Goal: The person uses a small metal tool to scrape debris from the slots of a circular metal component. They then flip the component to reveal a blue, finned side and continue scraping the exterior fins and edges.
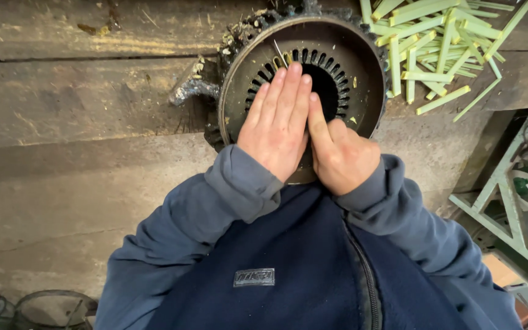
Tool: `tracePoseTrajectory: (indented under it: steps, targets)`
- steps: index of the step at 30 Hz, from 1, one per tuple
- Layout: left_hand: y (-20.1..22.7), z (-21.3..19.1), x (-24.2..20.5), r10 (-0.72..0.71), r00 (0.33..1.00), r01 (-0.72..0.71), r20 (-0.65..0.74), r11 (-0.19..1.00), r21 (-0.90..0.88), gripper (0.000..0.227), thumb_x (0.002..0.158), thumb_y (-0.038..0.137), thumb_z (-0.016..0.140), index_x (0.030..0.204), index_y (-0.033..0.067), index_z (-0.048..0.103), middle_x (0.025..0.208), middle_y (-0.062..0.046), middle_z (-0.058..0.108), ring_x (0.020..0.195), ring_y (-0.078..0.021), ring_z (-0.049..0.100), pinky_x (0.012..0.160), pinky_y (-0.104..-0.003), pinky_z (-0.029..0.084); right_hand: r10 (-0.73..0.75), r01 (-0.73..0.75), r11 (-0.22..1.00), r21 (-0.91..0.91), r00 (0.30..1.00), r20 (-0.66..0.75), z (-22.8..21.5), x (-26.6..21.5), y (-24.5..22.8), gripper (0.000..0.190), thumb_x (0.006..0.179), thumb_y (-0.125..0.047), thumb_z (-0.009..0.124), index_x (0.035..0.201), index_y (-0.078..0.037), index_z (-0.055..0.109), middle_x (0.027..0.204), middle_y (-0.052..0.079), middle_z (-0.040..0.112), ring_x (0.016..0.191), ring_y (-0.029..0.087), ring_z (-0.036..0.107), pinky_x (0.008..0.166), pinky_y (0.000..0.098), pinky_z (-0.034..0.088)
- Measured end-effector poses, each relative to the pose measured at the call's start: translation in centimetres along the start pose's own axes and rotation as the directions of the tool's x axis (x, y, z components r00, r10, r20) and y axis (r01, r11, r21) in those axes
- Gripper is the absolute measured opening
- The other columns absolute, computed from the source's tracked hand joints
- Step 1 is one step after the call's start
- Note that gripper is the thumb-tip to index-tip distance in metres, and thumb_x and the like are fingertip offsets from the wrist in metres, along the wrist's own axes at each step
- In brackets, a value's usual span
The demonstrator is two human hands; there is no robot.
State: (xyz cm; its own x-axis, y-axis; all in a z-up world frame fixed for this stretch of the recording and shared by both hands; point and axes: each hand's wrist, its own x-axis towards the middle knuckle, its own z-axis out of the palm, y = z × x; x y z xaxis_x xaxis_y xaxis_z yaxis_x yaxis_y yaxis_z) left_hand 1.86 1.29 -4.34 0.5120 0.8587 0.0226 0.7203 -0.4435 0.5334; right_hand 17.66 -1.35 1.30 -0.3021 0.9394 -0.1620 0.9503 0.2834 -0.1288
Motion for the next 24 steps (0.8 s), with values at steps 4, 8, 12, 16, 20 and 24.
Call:
tracePoseTrajectory:
  steps: [4,8,12,16,20,24]
  targets:
    - [0.2,-0.3,-0.2,0.014,1.0,-0.016,0.023,0.998,0.064,0.058,0.105,0.016,0.049,0.159,-0.0062,0.041,0.165,-0.023,0.038,0.155,-0.0352,0.034,0.129,-0.047,0.025,0.003,-0.003,1.0,0.019,1.0,-0.02,-0.1,-0.3,-0.1,0.063,0.089,-0.008,0.067,0.151,-0.004,0.056,0.081,0.004,0.055,0.064,0.021,0.062,0.054,0.0365,0.05]
    - [0.0,-0.5,-0.2,0.046,0.998,-0.048,0.039,0.998,0.043,0.058,0.104,0.016,0.046,0.158,-0.0062,0.041,0.165,-0.024,0.037,0.155,-0.0362,0.034,0.129,-0.049,0.022,-0.006,0.006,0.999,-0.034,1.0,0.007,-0.3,-0.3,0.1,0.063,0.086,-0.009,0.067,0.149,-0.004,0.057,0.078,0.004,0.055,0.059,0.021,0.06,0.051,0.0359,0.049]
    - [-0.2,-0.6,0.5,0.018,0.999,-0.022,0.049,0.997,0.076,0.059,0.104,0.015,0.047,0.158,-0.0068,0.041,0.165,-0.024,0.035,0.156,-0.0375,0.033,0.13,-0.049,0.022,-0.032,0.032,0.999,-0.029,0.999,0.011,0.3,0.5,0.4,0.065,0.086,-0.009,0.066,0.15,-0.002,0.056,0.078,0.004,0.054,0.059,0.02,0.059,0.052,0.0353,0.049]
    - [-0.1,-0.1,-0.3,0.013,1.0,-0.015,0.026,0.999,0.046,0.059,0.105,0.015,0.052,0.158,-0.0058,0.041,0.166,-0.024,0.036,0.157,-0.037,0.033,0.132,-0.05,0.022,-0.029,0.029,0.999,-0.019,1.0,0.011,0.4,-0.6,0.5,0.068,0.086,-0.007,0.065,0.153,-0.002,0.054,0.079,0.004,0.054,0.063,0.02,0.061,0.053,0.0352,0.049]
    - [0.1,-0.7,-0.2,0.131,0.989,-0.131,0.063,0.991,-0.004,0.067,0.097,0.018,0.062,0.157,-0.0057,0.041,0.164,-0.024,0.037,0.154,-0.0374,0.034,0.129,-0.051,0.023,0.015,-0.015,1.0,-0.005,1.0,-0.012,0.1,-1.7,0.7,0.064,0.088,-0.009,0.066,0.151,-0.006,0.055,0.077,0.004,0.053,0.059,0.02,0.059,0.052,0.0351,0.048]
    - [0.0,-0.9,-0.1,0.126,0.991,-0.122,0.05,0.989,-0.082,0.072,0.095,0.019,0.067,0.156,-0.0082,0.04,0.164,-0.026,0.035,0.154,-0.0401,0.033,0.129,-0.052,0.024,-0.008,0.007,1.0,-0.021,1.0,-0.009,-0.5,-1.8,0.4,0.065,0.087,-0.009,0.065,0.151,-0.004,0.057,0.077,0.003,0.051,0.061,0.018,0.059,0.052,0.0341,0.047]
